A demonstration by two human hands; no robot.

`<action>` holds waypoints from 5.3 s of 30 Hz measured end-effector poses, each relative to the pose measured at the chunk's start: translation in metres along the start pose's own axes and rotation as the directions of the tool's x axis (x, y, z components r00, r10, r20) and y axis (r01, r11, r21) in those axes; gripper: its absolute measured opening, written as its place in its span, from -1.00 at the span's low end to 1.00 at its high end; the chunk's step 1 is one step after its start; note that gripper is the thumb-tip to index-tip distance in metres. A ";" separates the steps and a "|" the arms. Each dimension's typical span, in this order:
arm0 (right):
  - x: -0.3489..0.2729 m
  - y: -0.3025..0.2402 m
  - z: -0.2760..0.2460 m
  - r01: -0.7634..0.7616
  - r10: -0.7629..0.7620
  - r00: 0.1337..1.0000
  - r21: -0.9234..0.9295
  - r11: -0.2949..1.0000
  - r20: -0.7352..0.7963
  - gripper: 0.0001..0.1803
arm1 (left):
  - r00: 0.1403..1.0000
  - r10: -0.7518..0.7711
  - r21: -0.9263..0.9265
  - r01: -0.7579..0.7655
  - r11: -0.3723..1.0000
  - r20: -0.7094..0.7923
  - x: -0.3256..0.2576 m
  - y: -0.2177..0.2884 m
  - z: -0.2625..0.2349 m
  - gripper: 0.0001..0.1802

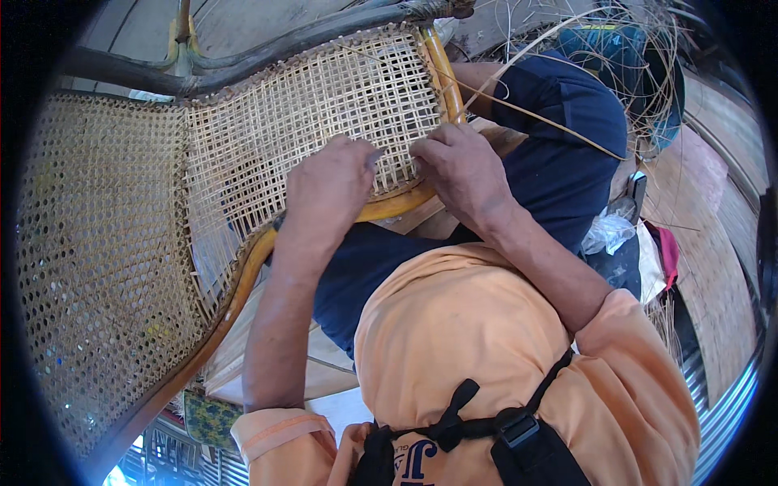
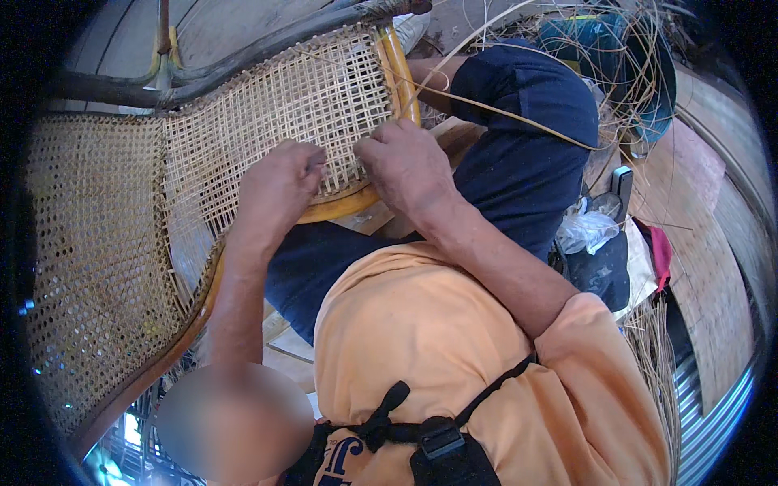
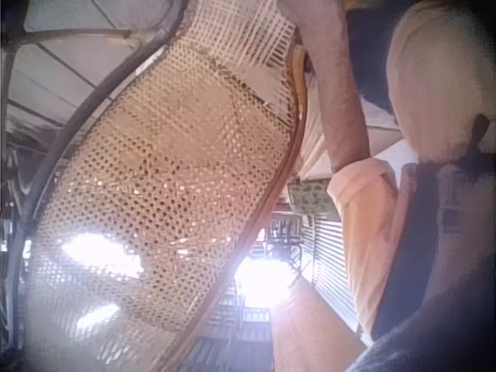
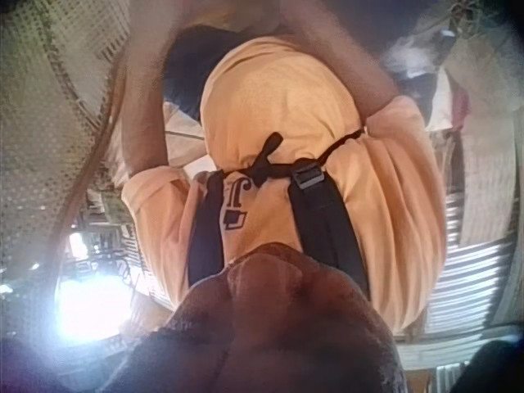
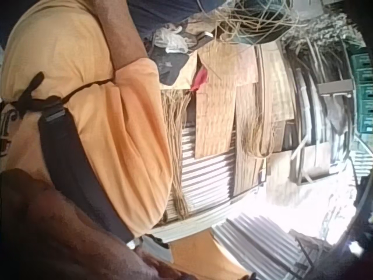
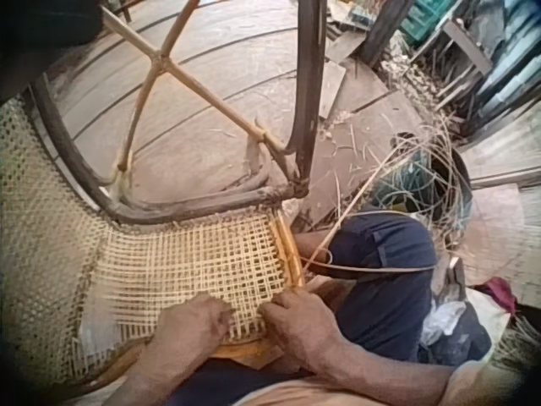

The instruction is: Repairing and weaving the seat and back of a rattan chair using strips of rattan.

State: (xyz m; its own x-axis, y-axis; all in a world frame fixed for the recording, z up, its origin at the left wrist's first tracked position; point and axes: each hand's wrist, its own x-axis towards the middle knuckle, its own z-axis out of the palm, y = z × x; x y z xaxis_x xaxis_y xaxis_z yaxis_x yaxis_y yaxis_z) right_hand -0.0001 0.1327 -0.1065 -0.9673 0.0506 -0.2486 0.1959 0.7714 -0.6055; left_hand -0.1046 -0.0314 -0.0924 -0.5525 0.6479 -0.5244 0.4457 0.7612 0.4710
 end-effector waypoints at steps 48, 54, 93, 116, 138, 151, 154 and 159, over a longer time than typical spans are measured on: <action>0.011 -0.043 -0.013 -0.477 0.312 0.693 0.088 0.874 0.650 -0.59 | 0.954 0.298 0.140 -0.296 0.945 0.007 0.004 -0.020 0.020 -0.90; 0.003 -0.034 -0.024 -0.581 0.362 0.690 0.180 0.794 0.627 -0.58 | 0.973 0.229 0.053 -0.229 0.972 0.015 0.010 -0.021 0.024 -0.89; 0.022 -0.056 -0.015 -0.619 0.312 0.627 0.212 0.756 0.714 -0.55 | 0.974 -0.052 0.017 0.049 0.999 0.220 -0.009 -0.047 -0.013 -0.74; 0.017 -0.048 -0.028 -0.654 0.386 0.578 0.126 0.746 0.719 -0.64 | 0.957 -0.017 -0.008 0.020 1.000 0.291 0.006 -0.046 -0.006 -0.59; -0.059 -0.021 -0.053 -0.646 0.474 0.761 0.450 0.617 0.442 -0.71 | 0.971 -0.009 0.006 0.007 1.000 0.238 0.005 -0.046 0.002 -0.64; -0.085 -0.009 -0.057 -0.634 0.613 0.716 0.680 0.369 0.335 -0.69 | 0.999 0.032 0.435 -0.021 0.900 -0.018 0.008 0.021 0.010 -0.71; -0.058 0.004 -0.039 -0.683 0.615 0.690 0.624 0.380 0.382 -0.68 | 0.979 0.156 -0.059 -0.165 0.985 -0.131 0.010 0.038 0.031 -0.80; -0.031 0.020 0.004 -0.459 0.479 0.876 0.408 0.789 0.059 -0.69 | 0.991 0.083 -0.391 -0.118 0.913 -0.105 0.024 0.027 0.061 -0.77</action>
State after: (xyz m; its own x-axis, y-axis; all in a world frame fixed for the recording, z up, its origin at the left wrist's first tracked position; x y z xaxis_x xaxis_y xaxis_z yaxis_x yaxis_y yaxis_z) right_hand 0.0343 0.1440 -0.1139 -0.7438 0.3762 -0.5525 0.6645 0.3263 -0.6723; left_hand -0.0630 0.0060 -0.1352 -0.5846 0.7025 -0.4058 0.1964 0.6079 0.7693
